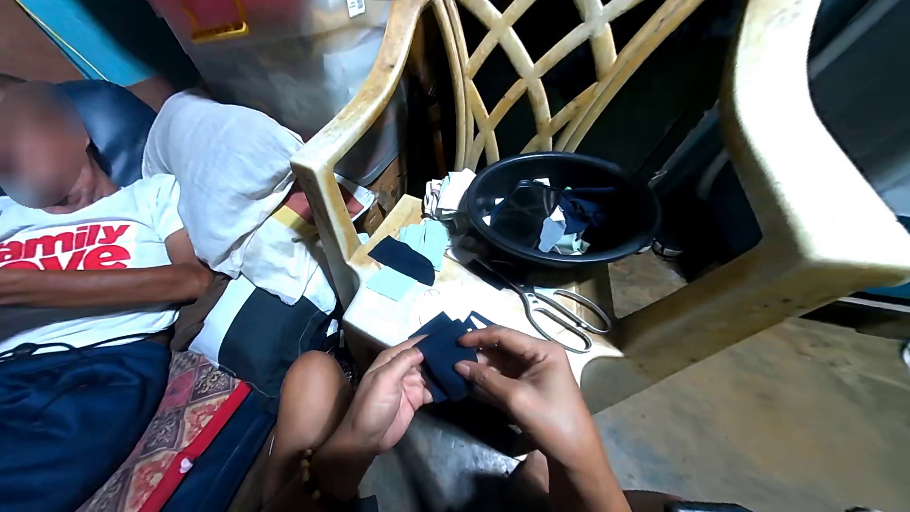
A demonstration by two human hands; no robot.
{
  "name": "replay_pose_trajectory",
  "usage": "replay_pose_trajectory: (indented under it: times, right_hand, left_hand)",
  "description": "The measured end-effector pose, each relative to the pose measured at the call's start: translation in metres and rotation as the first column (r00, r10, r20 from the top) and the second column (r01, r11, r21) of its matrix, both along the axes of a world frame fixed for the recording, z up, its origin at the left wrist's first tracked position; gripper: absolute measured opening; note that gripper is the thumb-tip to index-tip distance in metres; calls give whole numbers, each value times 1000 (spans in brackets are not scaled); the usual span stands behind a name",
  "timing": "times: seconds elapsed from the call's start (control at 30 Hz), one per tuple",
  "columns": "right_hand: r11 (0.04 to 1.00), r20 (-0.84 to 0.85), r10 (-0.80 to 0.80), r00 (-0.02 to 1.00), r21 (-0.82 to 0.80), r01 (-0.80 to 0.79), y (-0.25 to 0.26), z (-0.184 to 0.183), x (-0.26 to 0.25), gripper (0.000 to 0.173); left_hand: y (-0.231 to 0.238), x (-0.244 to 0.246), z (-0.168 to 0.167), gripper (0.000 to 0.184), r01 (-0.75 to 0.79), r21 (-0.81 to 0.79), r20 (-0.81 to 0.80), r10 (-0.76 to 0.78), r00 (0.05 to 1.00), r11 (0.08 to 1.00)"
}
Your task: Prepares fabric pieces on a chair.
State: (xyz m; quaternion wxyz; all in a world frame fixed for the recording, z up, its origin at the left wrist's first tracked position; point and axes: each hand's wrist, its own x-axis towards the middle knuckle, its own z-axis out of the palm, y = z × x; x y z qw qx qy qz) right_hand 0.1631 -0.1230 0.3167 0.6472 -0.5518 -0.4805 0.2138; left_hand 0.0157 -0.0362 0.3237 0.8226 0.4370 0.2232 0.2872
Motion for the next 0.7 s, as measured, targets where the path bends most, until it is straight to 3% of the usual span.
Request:
replay_pose_trajectory:
  times: [0.37, 0.5, 0.7]
  right_hand:
    - [997, 46, -73, 996, 19, 72, 1, 0, -5, 20]
    - [997, 47, -74, 996, 25, 73, 2, -1, -6, 19]
    - [997, 56, -69, 996, 38, 67, 2, -2, -6, 19]
  left_hand:
    - [-4, 1, 5, 46, -12, -140, 54, 20, 998, 990]
    - [-2, -1, 3, 32, 43, -75, 122, -33, 992, 996]
    - [-4, 3, 8, 26, 17, -10, 17, -17, 1000, 1000]
